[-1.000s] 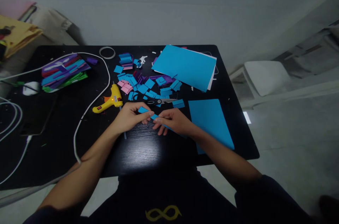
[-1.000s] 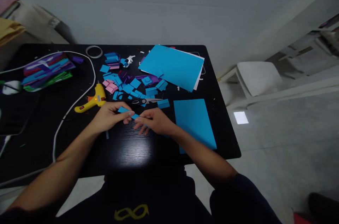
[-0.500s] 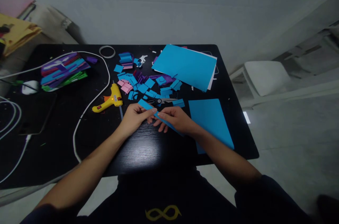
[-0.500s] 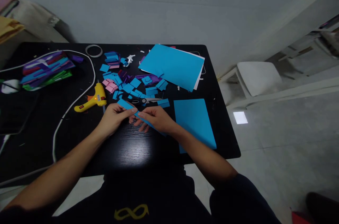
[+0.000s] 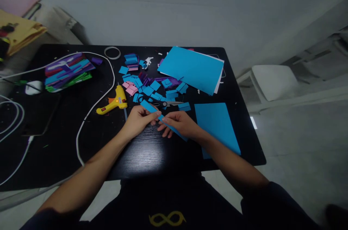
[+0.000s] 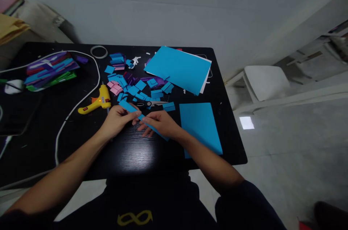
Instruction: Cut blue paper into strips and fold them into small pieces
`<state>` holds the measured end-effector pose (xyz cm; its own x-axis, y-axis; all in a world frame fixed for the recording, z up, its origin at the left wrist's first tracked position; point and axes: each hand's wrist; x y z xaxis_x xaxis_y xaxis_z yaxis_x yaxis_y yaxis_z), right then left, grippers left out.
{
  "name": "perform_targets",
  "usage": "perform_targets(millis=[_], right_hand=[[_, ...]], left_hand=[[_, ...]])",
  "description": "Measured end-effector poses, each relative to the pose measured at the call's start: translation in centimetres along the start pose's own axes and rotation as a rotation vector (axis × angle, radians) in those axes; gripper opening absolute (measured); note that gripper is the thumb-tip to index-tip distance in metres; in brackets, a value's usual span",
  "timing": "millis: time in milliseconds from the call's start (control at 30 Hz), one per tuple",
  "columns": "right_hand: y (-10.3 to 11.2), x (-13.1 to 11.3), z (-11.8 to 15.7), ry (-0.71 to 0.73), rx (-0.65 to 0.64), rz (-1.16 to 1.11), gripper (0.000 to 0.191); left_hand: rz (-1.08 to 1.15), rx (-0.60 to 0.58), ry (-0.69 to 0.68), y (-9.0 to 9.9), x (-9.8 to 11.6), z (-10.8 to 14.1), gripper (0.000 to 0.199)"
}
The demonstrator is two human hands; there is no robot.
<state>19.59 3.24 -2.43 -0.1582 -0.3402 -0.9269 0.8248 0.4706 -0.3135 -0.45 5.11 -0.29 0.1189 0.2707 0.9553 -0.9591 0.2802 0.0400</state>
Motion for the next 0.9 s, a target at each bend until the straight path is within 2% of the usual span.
perform_targets(millis=[133,467,567,733,900], right_hand=[[-0.2,0.0,0.0,0.014,0.015,0.024,0.044],[-0.1,-0.3,0.0,-0.015,-0.027,0.011,0.046],[0.0,-0.2,0.0,-0.01,-0.056,-0.006,0.047],[-0.3,0.3,-0.2,0.011,-0.014,0.006,0.042],[-0.7,0.5,-0.3,0.026,0.018,0.02,0.038]], left_hand=[[-0.045,-0.048,-0.006,-0.2,0.0,0.0,0.023],[-0.054,0.004,-0.049,0.8,-0.1,-0.2,0.019],[-0.033,0.021,-0.072,0.5,-0.2,-0.2,0.019],[-0.032,-0.053,-0.087,-0.6,-0.6,-0.1,0.015],[-0.058,-0.028,-0.098,0.2,-0.4,-0.3,0.017]])
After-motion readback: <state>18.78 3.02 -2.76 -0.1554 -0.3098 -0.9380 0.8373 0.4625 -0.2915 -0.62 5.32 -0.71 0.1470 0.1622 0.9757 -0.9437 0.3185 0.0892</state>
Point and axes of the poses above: each hand's wrist, its own z-axis away from the middle knuckle, its own y-axis out of the back of the hand, x = y × z, and after that the axes turned 8 degrees about y, right-handed
